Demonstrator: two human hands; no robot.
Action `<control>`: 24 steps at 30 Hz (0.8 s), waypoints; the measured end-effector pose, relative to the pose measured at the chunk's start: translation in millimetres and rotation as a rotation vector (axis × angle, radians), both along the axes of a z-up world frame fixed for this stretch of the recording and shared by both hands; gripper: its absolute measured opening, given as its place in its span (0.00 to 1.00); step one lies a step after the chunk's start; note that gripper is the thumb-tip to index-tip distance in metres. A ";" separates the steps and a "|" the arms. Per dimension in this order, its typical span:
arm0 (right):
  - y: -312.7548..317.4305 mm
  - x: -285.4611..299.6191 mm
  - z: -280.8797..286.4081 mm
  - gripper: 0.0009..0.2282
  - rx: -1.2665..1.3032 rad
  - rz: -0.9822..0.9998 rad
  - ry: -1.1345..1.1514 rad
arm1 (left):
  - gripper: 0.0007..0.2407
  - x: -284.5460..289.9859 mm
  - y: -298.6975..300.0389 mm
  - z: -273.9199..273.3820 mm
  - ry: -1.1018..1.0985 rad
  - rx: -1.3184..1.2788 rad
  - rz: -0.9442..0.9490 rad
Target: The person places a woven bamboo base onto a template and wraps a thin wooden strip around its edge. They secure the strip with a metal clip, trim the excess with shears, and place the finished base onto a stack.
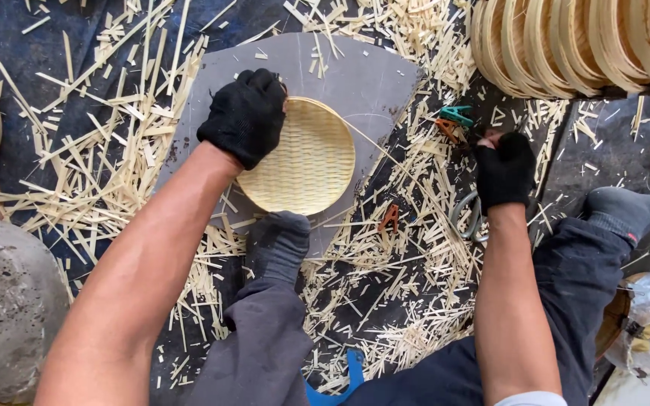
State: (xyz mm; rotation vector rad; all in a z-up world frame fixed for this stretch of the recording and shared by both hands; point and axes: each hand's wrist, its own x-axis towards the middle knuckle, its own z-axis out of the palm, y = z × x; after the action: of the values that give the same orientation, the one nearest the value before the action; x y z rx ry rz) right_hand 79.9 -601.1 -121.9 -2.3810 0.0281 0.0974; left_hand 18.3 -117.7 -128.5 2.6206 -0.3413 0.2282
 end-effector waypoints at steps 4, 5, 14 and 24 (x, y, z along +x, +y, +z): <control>43.1 -9.5 48.0 0.05 0.254 -0.062 0.064 | 0.05 0.3 -1.0 -1.0 -0.015 0.018 0.009; 56.7 -9.1 59.1 0.05 0.361 -0.087 0.106 | 0.05 0.4 -1.7 -1.6 -0.027 0.025 0.008; 217.8 10.5 35.0 0.20 0.323 0.369 0.132 | 0.07 1.5 -1.0 5.4 0.011 0.044 0.026; 260.4 8.9 18.0 0.13 0.268 0.527 0.021 | 0.09 2.1 0.0 7.2 0.080 0.049 0.009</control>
State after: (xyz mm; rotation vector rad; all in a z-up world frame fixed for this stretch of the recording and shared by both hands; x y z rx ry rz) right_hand 88.8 -340.6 -103.9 -2.0649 -0.5684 0.3517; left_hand 20.5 -117.6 -121.3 2.6715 -0.3114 0.1185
